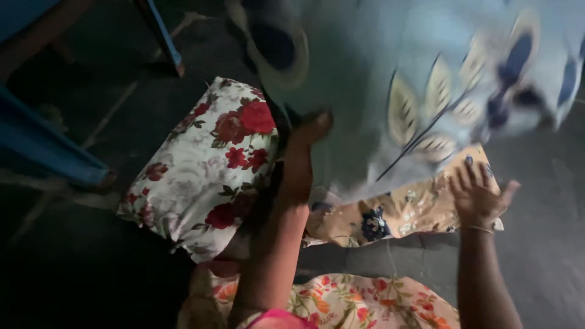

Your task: The person folds a floral pillowcase on the floor, smoothing it out and tucking in the edges. They then pick up a second pillowcase with a different floral pattern and place it on top of the first one.

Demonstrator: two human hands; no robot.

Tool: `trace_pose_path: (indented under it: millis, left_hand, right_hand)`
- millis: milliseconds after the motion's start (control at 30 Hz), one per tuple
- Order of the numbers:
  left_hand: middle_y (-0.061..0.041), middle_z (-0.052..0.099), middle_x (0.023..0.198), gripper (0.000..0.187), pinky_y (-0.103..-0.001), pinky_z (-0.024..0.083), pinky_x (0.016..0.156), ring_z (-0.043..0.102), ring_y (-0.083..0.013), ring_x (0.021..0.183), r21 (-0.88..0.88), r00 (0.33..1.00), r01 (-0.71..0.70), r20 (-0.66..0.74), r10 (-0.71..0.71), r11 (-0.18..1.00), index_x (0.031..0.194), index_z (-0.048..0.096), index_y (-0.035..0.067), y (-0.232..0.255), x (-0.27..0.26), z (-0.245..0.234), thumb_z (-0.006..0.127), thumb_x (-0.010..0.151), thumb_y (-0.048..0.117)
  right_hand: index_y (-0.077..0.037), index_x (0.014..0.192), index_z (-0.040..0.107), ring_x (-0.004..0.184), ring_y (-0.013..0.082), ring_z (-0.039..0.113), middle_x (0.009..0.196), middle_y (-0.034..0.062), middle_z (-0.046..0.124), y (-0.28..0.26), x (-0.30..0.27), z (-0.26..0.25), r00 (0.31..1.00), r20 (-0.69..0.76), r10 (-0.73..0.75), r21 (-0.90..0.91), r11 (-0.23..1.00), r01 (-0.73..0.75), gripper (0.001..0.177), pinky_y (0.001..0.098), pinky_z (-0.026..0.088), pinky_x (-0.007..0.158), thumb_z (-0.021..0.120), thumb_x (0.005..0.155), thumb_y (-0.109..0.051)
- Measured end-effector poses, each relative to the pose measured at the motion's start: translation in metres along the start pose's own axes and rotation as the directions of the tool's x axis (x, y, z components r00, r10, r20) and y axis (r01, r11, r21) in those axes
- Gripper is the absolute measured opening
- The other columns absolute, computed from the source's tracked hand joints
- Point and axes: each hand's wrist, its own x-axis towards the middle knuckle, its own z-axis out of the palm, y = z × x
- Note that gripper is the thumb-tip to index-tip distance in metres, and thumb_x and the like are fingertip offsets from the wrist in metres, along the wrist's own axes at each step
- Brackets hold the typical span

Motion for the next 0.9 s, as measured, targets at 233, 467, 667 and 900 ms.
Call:
trace_pose_path:
  millis: [233,467,667,900]
  left_hand:
    - [-0.012,0.07,0.105,0.038,-0.04,0.056,0.083,0.068,-0.0259,0.089,-0.049,0.832,0.452,-0.339,-0.44,0.891,0.12,0.066,0.0,-0.079,-0.032,-0.142,0.08,0.088,0.016]
    - [-0.011,0.071,0.104,0.041,-0.035,0.057,0.078,0.069,-0.0216,0.086,0.03,0.9,0.364,-0.269,-0.343,0.931,0.12,0.066,-0.001,-0.065,-0.035,-0.094,0.08,0.089,0.023]
    - [-0.01,0.073,0.106,0.043,-0.035,0.058,0.08,0.071,-0.0221,0.088,0.088,0.888,0.38,-0.315,-0.336,0.921,0.117,0.07,0.001,-0.064,-0.04,-0.083,0.08,0.082,0.024]
    - [-0.017,0.074,0.112,0.061,-0.036,0.054,0.085,0.069,-0.0237,0.092,0.424,0.825,0.433,-0.541,-0.16,0.796,0.118,0.074,-0.01,-0.096,-0.063,-0.159,0.083,0.08,0.036]
  right_hand:
    - [-0.017,0.158,0.041,0.15,0.0395,0.034,0.16,0.0174,0.037,-0.036,-0.048,-0.035,0.927,-0.357,0.118,-0.116,0.979,-0.169,0.097,0.0597,0.033,0.118,0.045,0.084,-0.08]
    - [-0.012,0.14,0.055,0.13,0.0308,0.054,0.141,0.013,0.056,-0.063,-0.006,-0.026,0.978,-0.17,-0.125,-0.552,0.834,0.011,0.062,0.0473,0.049,0.105,0.064,0.088,-0.045]
    - [-0.006,0.122,0.067,0.118,0.0274,0.062,0.133,0.0101,0.061,-0.068,0.008,-0.045,0.976,-0.199,-0.085,-0.359,0.933,0.008,0.034,0.0394,0.055,0.094,0.066,0.094,-0.025]
    - [0.003,0.146,0.05,0.139,0.0477,0.042,0.148,0.0294,0.048,-0.043,-0.009,-0.028,0.882,0.049,-0.468,-0.928,-0.348,-0.133,0.059,0.0614,0.034,0.112,0.064,0.091,-0.014]
